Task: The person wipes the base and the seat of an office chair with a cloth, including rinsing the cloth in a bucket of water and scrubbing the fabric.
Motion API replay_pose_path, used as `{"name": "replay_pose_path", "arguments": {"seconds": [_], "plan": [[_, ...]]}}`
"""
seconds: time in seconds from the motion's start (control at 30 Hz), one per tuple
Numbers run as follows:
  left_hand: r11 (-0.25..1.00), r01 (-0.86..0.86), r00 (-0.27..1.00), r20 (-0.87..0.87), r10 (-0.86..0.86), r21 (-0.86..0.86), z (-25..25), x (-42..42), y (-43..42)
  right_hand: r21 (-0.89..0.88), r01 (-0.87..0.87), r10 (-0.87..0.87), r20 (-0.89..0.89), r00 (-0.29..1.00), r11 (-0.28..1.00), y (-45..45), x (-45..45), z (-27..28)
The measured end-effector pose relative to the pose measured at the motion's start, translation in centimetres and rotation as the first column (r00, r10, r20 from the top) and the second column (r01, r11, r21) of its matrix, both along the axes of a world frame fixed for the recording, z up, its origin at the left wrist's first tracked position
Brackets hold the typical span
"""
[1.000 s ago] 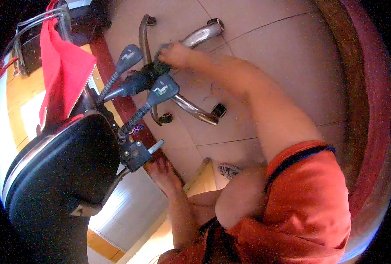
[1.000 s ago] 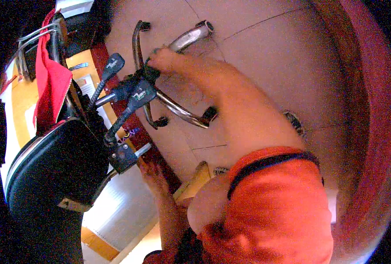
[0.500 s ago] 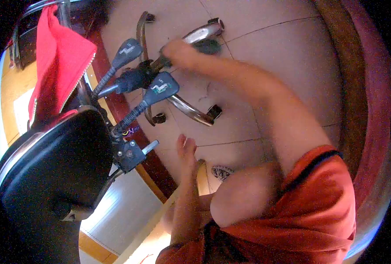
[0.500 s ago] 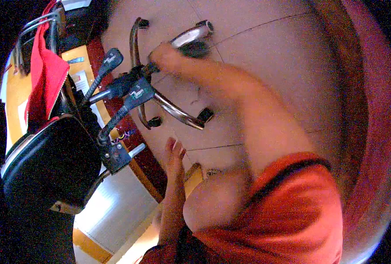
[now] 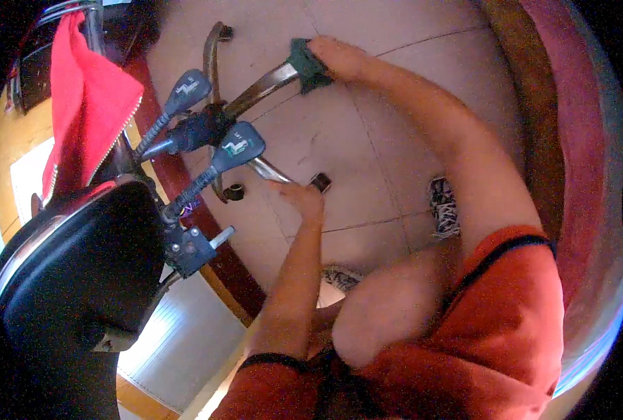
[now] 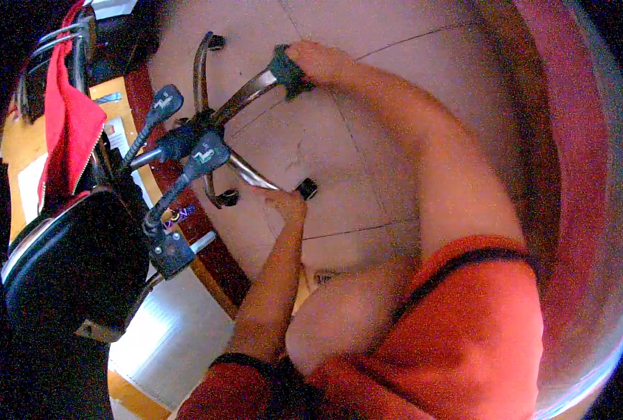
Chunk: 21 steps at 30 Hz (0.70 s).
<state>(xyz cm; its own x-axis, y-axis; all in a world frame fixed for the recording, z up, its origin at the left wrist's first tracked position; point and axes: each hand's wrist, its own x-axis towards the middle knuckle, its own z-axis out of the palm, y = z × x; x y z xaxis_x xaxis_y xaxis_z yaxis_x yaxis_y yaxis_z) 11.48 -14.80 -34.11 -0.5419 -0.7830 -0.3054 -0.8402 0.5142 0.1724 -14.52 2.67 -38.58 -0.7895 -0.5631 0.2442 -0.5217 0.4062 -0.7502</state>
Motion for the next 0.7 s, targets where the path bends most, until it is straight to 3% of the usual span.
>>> {"name": "replay_pose_path", "arguments": {"seconds": [0.03, 0.1, 0.13, 0.2, 0.23, 0.3, 0.37, 0.43, 0.47, 0.5, 0.53, 0.6, 0.63, 0.67, 0.7], "plan": [[0.992, 0.12, 0.993, -0.005, -0.121, -0.048, -1.0, 1.3, -1.6, 0.005, 0.001, -0.001, 0.004, 1.0, 1.0, -0.2, 0.8, -0.4], [0.978, 0.195, 0.98, 0.042, -0.193, -0.069, -1.3, 2.2, -4.2, 0.072, 0.147, -0.132, -0.182, 0.974, 0.986, -1.6, 1.9, -0.6], [0.977, 0.197, 0.98, 0.046, -0.194, -0.074, -0.9, 2.4, -5.1, 0.066, 0.149, -0.135, -0.178, 0.975, 0.987, -1.6, 2.3, -0.3], [0.962, 0.263, 0.961, 0.11, -0.255, -0.066, 0.0, 2.6, -6.2, 0.18, -0.048, 0.029, 0.109, 0.994, 0.982, -0.5, 3.3, 0.8], [0.961, 0.269, 0.959, 0.111, -0.261, -0.067, -0.1, 3.1, -7.5, 0.179, -0.043, 0.023, 0.11, 0.994, 0.983, -0.1, 4.8, 0.4], [0.892, 0.438, 0.89, 0.191, -0.413, -0.114, -0.8, 4.3, -10.7, 0.165, 0.09, -0.068, -0.134, 0.989, 0.982, -0.2, 8.3, -1.5], [0.811, 0.556, 0.828, 0.2, -0.523, -0.18, -1.0, 5.1, -12.5, 0.065, 0.193, -0.177, -0.199, 0.964, 0.979, -0.3, 11.6, -4.0], [0.762, 0.6, 0.8, 0.18, -0.572, -0.243, -2.0, 6.2, -15.8, -0.047, 0.262, -0.265, -0.267, 0.926, 0.964, -0.2, 13.5, -3.0], [0.768, 0.598, 0.801, 0.192, -0.566, -0.231, -2.3, 6.4, -17.6, 0.113, 0.186, -0.186, -0.008, 0.983, 0.976, 0.4, 13.9, -1.0], [0.784, 0.588, 0.807, 0.212, -0.551, -0.202, -2.0, 6.4, -18.6, 0.245, 0.062, -0.128, 0.266, 0.955, 0.968, 0.8, 14.7, 0.4], [0.806, 0.57, 0.815, 0.235, -0.53, -0.158, -1.1, 6.1, -19.8, 0.243, 0.058, -0.123, 0.262, 0.957, 0.968, 0.7, 16.4, 0.4], [0.841, 0.533, 0.826, 0.275, -0.492, -0.094, 0.3, 5.2, -22.0, 0.174, 0.223, -0.223, -0.018, 0.975, 0.959, 0.9, 20.2, -0.7], [0.851, 0.517, 0.831, 0.29, -0.474, -0.094, 0.8, 4.9, -22.8, 0.172, 0.216, -0.216, -0.015, 0.976, 0.961, 1.4, 20.7, 0.5], [0.855, 0.508, 0.835, 0.301, -0.46, -0.102, 1.0, 4.5, -23.3, 0.042, 0.231, -0.233, 0.299, 0.925, 0.972, 2.2, 20.9, 1.7], [0.858, 0.501, 0.838, 0.312, -0.447, -0.116, 1.2, 4.1, -23.4, -0.018, 0.249, -0.215, 0.444, 0.87, 0.968, 2.8, 20.7, 1.8]]}}
